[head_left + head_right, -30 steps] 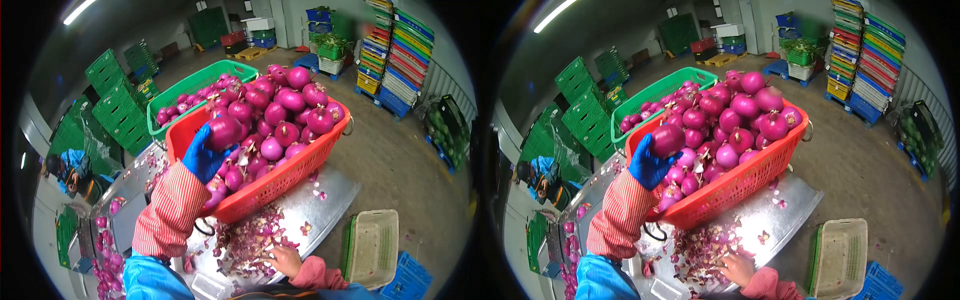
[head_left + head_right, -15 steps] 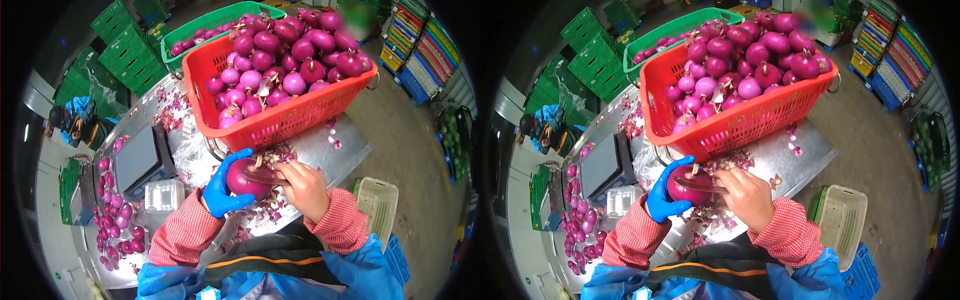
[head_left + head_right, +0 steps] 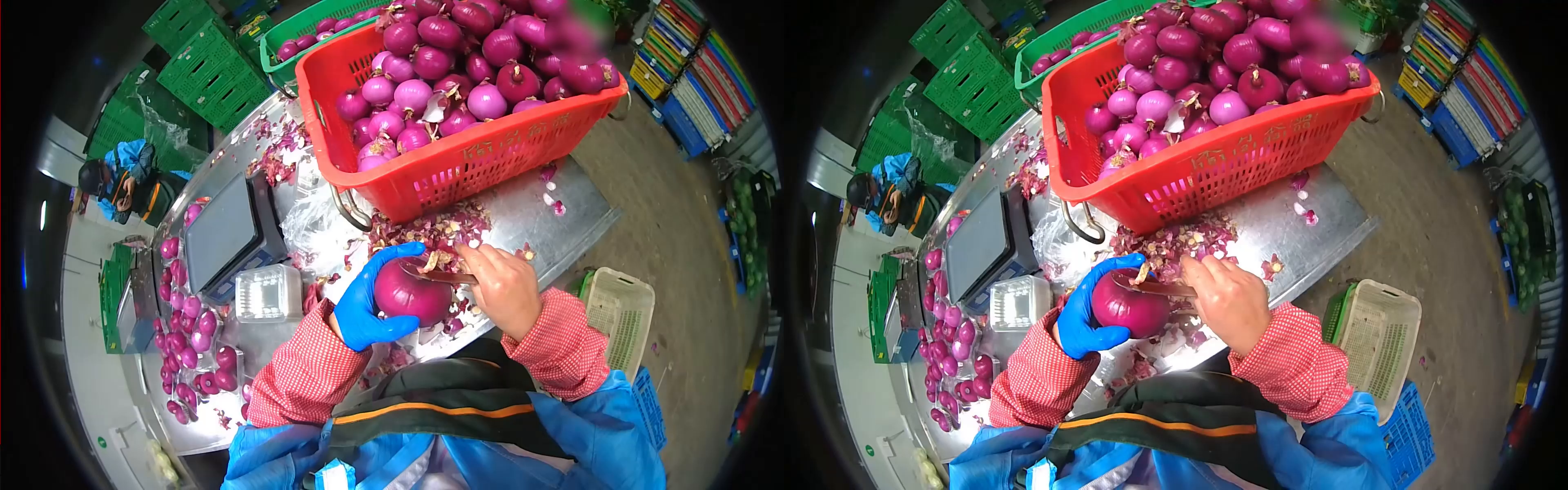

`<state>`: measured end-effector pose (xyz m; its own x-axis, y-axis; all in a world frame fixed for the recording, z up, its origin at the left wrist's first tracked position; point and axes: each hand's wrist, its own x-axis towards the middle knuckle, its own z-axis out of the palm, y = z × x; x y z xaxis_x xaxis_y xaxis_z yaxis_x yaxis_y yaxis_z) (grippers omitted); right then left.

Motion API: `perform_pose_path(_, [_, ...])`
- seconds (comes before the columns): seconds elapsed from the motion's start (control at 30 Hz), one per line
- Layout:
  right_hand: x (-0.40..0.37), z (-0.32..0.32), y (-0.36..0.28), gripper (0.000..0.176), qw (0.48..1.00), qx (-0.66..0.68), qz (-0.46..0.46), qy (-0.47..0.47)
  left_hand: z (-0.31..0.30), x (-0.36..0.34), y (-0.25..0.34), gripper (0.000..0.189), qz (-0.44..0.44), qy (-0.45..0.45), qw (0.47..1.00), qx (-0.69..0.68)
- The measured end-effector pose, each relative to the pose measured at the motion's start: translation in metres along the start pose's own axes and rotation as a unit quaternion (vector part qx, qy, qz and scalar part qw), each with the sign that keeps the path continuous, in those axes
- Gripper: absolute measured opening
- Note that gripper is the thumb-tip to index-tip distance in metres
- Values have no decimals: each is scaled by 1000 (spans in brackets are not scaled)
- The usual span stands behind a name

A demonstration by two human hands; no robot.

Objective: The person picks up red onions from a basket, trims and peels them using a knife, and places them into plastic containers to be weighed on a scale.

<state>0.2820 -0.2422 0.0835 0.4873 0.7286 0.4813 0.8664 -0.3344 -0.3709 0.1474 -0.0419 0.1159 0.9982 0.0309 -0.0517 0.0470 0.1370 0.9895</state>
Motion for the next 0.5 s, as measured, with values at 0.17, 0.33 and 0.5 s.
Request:
perform_pose_path(0.17, [-9, 8, -3, 42, 997, 24, 67, -24, 10, 3, -3, 92, -7, 20, 998, 57])
perform_pose_path(0.33, [-10, -5, -5, 46, 952, 263, 144, -55, -2, 4, -13, 90, -30, 51, 997, 55])
perform_pose_path(0.5, [11, 13, -2, 50, 877, 453, 150, -56, 4, 7, -16, 93, 36, 51, 971, 229])
